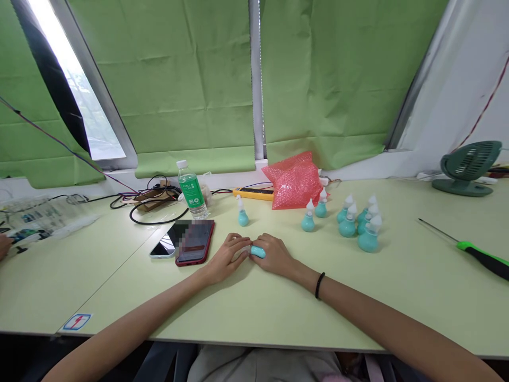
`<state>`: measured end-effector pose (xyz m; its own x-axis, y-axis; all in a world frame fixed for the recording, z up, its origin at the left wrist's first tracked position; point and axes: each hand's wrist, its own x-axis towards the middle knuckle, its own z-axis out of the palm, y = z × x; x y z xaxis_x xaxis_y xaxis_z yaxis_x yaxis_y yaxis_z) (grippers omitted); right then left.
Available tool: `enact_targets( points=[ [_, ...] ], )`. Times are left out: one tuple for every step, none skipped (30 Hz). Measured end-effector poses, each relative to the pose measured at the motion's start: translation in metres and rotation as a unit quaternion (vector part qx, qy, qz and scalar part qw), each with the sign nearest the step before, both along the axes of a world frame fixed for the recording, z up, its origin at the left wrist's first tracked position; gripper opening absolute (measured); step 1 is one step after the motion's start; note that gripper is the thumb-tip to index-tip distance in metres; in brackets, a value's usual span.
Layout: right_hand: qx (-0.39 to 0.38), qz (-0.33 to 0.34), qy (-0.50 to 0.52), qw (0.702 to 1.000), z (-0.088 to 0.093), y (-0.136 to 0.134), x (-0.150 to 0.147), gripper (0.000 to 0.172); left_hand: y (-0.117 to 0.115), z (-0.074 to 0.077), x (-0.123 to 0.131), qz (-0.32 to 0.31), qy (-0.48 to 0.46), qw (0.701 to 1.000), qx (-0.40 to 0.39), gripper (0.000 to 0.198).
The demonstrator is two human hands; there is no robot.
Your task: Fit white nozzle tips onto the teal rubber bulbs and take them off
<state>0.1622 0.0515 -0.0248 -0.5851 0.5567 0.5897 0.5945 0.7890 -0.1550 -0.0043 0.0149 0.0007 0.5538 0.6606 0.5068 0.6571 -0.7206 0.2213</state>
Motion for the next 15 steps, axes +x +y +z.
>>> enact_targets(
  points=[
    [0.003,0.007,-0.003,1.0,0.0004,-0.0001,0.0,0.009,-0.0014,0.0015,0.001,-0.005,-0.002,1.0,-0.005,0.025],
    [0.006,0.013,-0.006,1.0,0.001,-0.0007,0.0,0.009,-0.002,0.0021,0.0015,-0.001,-0.009,1.0,-0.011,0.024],
    [0.01,0.019,-0.009,1.0,0.0018,-0.0016,-0.0002,0.01,-0.0018,0.002,0.0016,0.009,-0.019,1.0,-0.016,0.024],
    [0.015,0.023,-0.011,1.0,0.0026,-0.0025,-0.0004,0.01,-0.0012,0.0012,0.0014,0.024,-0.031,0.999,-0.022,0.024],
    [0.019,0.026,-0.013,0.999,0.0032,-0.0035,-0.0007,0.012,-0.0001,0.0002,0.0009,0.039,-0.042,0.998,-0.026,0.024],
    [0.022,0.027,-0.015,0.999,0.0037,-0.0042,-0.001,0.013,0.001,-0.0009,0.0002,0.052,-0.05,0.997,-0.03,0.024],
    [0.025,0.026,-0.017,0.999,0.0039,-0.0048,-0.0012,0.015,0.0022,-0.0018,-0.0004,0.059,-0.053,0.996,-0.032,0.024],
    [0.027,0.024,-0.018,0.999,0.0038,-0.0051,-0.0015,0.015,0.0032,-0.0024,-0.0009,0.062,-0.054,0.996,-0.032,0.024],
    [0.027,0.02,-0.018,0.999,0.0035,-0.0052,-0.0018,0.015,0.004,-0.0026,-0.0013,0.062,-0.054,0.996,-0.029,0.024],
    [0.028,0.015,-0.017,0.999,0.0031,-0.0053,-0.002,0.015,0.0046,-0.0026,-0.0015,0.062,-0.056,0.996,-0.022,0.023],
    [0.03,0.011,-0.017,0.999,0.0025,-0.0053,-0.0022,0.015,0.005,-0.0023,-0.0016,0.063,-0.057,0.996,-0.014,0.022],
    [0.031,0.008,-0.018,0.999,0.002,-0.0054,-0.0024,0.015,0.0053,-0.0019,-0.0017,0.065,-0.056,0.996,-0.005,0.021],
    [0.033,0.006,-0.019,0.999,0.0016,-0.0055,-0.0026,0.015,0.0055,-0.0014,-0.0018,0.066,-0.053,0.996,0.004,0.02],
    [0.035,0.005,-0.02,0.999,0.0013,-0.0057,-0.0027,0.015,0.0057,-0.0009,-0.0019,0.066,-0.049,0.997,0.011,0.02],
    [0.037,0.004,-0.02,0.999,0.0013,-0.006,-0.0029,0.015,0.0058,-0.0005,-0.0019,0.065,-0.042,0.997,0.017,0.02]
  ],
)
